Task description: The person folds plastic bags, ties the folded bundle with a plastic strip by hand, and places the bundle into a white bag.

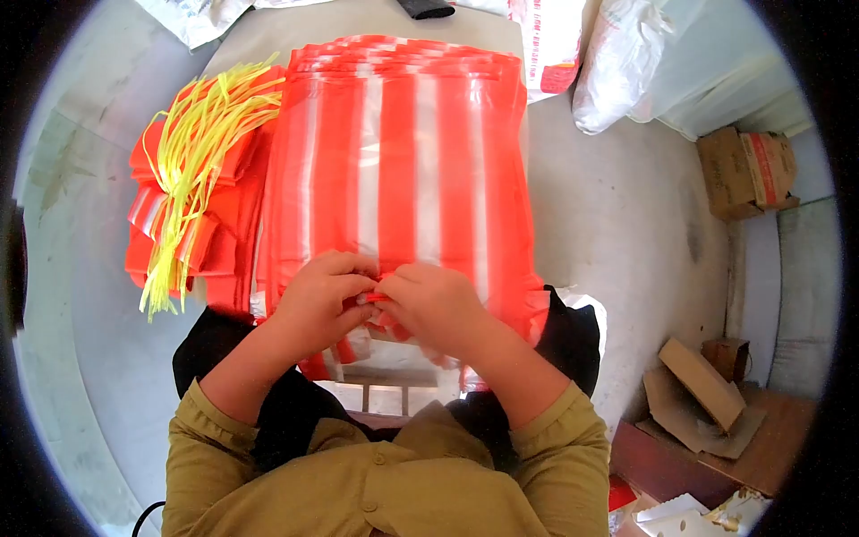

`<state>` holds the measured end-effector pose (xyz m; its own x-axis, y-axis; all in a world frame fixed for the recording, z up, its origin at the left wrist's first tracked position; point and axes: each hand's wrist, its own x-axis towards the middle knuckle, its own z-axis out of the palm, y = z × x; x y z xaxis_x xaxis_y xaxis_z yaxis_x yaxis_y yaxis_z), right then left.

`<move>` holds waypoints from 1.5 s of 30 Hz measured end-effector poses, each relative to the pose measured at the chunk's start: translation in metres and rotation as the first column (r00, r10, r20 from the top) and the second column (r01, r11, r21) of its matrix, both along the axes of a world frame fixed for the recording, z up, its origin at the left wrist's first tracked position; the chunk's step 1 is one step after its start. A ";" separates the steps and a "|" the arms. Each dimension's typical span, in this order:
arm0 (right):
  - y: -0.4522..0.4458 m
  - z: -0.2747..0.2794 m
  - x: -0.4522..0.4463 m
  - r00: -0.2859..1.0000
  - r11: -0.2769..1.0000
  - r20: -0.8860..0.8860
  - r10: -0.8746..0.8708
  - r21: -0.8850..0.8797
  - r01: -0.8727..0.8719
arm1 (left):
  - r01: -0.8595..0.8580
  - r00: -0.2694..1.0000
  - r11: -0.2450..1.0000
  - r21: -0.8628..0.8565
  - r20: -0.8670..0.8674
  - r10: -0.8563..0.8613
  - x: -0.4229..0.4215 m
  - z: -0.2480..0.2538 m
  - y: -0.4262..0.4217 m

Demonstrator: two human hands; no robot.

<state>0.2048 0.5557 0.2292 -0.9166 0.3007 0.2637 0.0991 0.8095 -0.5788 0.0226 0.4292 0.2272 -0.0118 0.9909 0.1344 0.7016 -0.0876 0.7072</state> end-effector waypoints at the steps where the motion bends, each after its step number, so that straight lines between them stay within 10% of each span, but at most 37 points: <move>1: 0.001 0.000 0.001 1.000 1.000 0.009 -0.001 -0.017 0.001 | 0.002 1.000 1.000 -0.006 -0.013 -0.002 0.001 -0.002 0.001; 12: 0.057 0.007 0.042 0.863 0.834 -0.124 -0.490 -0.354 0.423 | -0.121 0.984 0.987 -0.106 0.117 0.134 0.001 -0.001 0.002; 18: 0.074 0.018 0.077 0.737 0.634 0.302 -0.605 -0.377 0.675 | -0.130 0.958 0.978 -0.161 0.235 0.166 -0.001 0.000 0.003; 45: 0.011 0.004 0.109 0.803 0.342 0.248 -0.542 -0.808 0.480 | -0.191 0.922 0.964 -0.185 0.302 0.241 -0.003 -0.010 0.005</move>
